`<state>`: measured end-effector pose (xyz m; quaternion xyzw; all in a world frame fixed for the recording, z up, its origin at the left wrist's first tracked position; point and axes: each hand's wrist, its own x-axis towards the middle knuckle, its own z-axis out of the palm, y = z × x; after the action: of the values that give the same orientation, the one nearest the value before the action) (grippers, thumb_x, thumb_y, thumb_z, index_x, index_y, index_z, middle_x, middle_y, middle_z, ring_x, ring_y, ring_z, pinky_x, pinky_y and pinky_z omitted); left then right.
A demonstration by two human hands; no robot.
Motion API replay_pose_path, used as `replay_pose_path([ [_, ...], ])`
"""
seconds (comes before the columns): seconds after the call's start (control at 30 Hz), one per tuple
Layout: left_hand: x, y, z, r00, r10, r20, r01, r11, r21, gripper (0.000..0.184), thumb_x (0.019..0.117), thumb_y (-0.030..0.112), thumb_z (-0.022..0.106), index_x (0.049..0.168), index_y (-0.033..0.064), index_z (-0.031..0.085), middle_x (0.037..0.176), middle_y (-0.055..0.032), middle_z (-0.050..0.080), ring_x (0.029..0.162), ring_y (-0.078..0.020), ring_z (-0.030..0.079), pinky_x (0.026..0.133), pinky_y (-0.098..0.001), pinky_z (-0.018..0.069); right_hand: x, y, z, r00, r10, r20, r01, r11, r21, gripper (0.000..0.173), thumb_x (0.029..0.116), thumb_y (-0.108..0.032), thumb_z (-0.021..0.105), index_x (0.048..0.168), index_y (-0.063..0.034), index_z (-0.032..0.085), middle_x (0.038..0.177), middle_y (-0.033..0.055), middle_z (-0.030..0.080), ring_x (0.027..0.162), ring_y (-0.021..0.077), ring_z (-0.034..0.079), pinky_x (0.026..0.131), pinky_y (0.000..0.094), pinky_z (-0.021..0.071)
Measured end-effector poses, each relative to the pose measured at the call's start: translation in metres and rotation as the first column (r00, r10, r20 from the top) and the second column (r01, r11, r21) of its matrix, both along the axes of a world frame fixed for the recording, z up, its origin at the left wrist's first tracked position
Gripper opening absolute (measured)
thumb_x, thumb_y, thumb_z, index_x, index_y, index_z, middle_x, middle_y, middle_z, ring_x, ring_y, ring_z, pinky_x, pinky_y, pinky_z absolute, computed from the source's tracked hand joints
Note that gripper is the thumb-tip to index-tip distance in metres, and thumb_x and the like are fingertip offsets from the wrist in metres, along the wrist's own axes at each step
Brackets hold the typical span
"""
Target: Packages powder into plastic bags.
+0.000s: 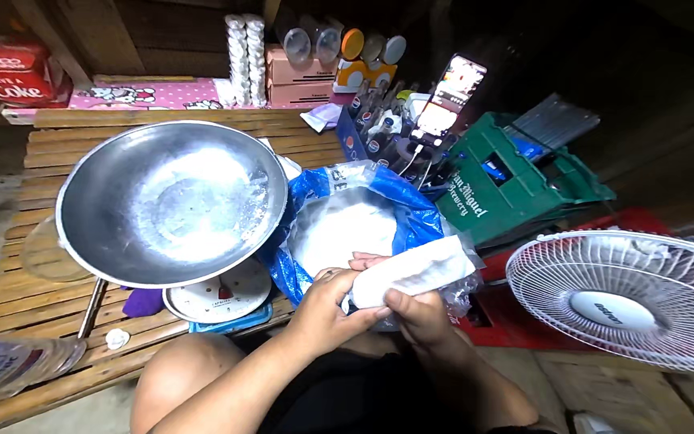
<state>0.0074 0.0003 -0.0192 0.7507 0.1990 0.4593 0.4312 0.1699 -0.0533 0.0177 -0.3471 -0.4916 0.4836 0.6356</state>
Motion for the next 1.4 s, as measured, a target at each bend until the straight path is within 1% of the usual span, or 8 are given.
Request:
replay_pose_path([
  [0.13,-0.004,0.005,0.004,0.995,0.048,-0.091,-0.05,0.999,-0.02,0.062,0.0897,0.059,0.071,0.122,0.0058,0.067,0.109,-0.0017,0.074,0.108,-0.0101,0.067,0.103,-0.0392,0.0512,0.013,0.001,0.004,0.997,-0.038,0.068,0.037,0.999,0.014,0.042,0.0871,-0.019,0.081,0.121,0.0014,0.068,0.117,0.0151,0.073,0.113,0.0242,0.07,0.102,0.0417,0.0566],
  [0.3,-0.009,0.011,0.011,0.988,0.073,0.135,-0.071,0.997,-0.019,0.068,0.089,0.054,0.074,0.134,0.0085,0.053,0.128,-0.0066,0.063,0.118,-0.0147,0.062,0.102,-0.0359,0.053,0.021,-0.002,0.011,0.987,0.027,0.159,-0.031,0.999,0.021,0.037,0.0875,-0.015,0.081,0.121,-0.0035,0.068,0.115,0.0118,0.075,0.11,0.0236,0.072,0.101,0.0415,0.0579],
  [0.5,-0.016,0.012,0.02,0.986,-0.136,-0.095,0.14,0.989,0.046,0.053,0.0904,0.056,0.071,0.13,0.0216,0.071,0.152,-0.0023,0.052,0.14,-0.0196,0.047,0.115,-0.0543,0.0381,0.008,-0.01,0.006,0.928,0.17,0.332,-0.173,0.985,-0.021,0.032,0.084,-0.011,0.082,0.114,-0.011,0.072,0.11,-0.0072,0.075,0.105,0.0024,0.069,0.097,0.0264,0.0576],
  [0.7,-0.022,0.01,0.027,0.989,-0.145,0.0,0.144,0.982,0.124,0.033,0.0989,0.039,0.067,0.105,0.0079,0.076,0.138,-0.0043,0.066,0.14,-0.019,0.05,0.119,-0.0497,0.0354,-0.003,-0.011,0.01,0.923,0.256,0.286,-0.225,0.965,-0.137,0.041,0.0759,0.0,0.082,0.113,-0.0098,0.068,0.106,-0.0102,0.074,0.102,-0.0011,0.068,0.095,0.0236,0.0575],
  [1.1,-0.026,0.0,0.031,0.979,-0.032,0.203,0.023,0.999,0.05,0.035,0.0985,0.032,0.066,0.11,-0.0014,0.072,0.11,-0.0046,0.076,0.115,-0.0067,0.066,0.114,-0.0358,0.0453,-0.026,-0.01,0.007,0.962,0.127,0.241,-0.119,0.992,-0.045,0.028,0.0837,-0.005,0.078,0.11,-0.0104,0.069,0.104,-0.0107,0.075,0.099,-0.0007,0.069,0.093,0.0247,0.0582],
  [1.17,-0.027,-0.001,0.034,0.978,-0.042,0.204,0.047,0.999,-0.017,0.032,0.0975,0.029,0.067,0.109,-0.0006,0.072,0.106,-0.0019,0.076,0.107,-0.0034,0.068,0.107,-0.0318,0.0511,-0.028,-0.01,0.009,0.963,0.142,0.23,-0.123,0.988,-0.095,0.025,0.0852,-0.006,0.078,0.108,-0.0093,0.07,0.102,-0.009,0.076,0.097,0.0005,0.07,0.092,0.0255,0.0585],
  [1.3,-0.031,-0.005,0.043,0.971,-0.027,0.239,0.109,0.935,-0.337,0.013,0.0939,0.02,0.068,0.096,0.0076,0.069,0.08,0.0061,0.072,0.073,-0.0003,0.069,0.07,-0.023,0.0606,-0.03,-0.011,0.016,0.956,0.196,0.218,-0.146,0.963,-0.228,0.024,0.0911,-0.015,0.075,0.111,-0.0038,0.068,0.1,-0.0038,0.076,0.094,0.0046,0.071,0.09,0.028,0.0594],
  [1.4,-0.033,-0.006,0.047,0.96,-0.055,0.276,0.175,0.884,-0.434,0.012,0.0972,0.019,0.064,0.099,0.0075,0.069,0.077,0.0028,0.072,0.068,-0.0046,0.069,0.066,-0.0252,0.0609,-0.03,-0.013,0.015,0.952,0.179,0.248,-0.131,0.972,-0.197,0.023,0.0933,-0.018,0.073,0.109,-0.0023,0.069,0.098,-0.0017,0.076,0.091,0.006,0.072,0.088,0.0286,0.0601],
])
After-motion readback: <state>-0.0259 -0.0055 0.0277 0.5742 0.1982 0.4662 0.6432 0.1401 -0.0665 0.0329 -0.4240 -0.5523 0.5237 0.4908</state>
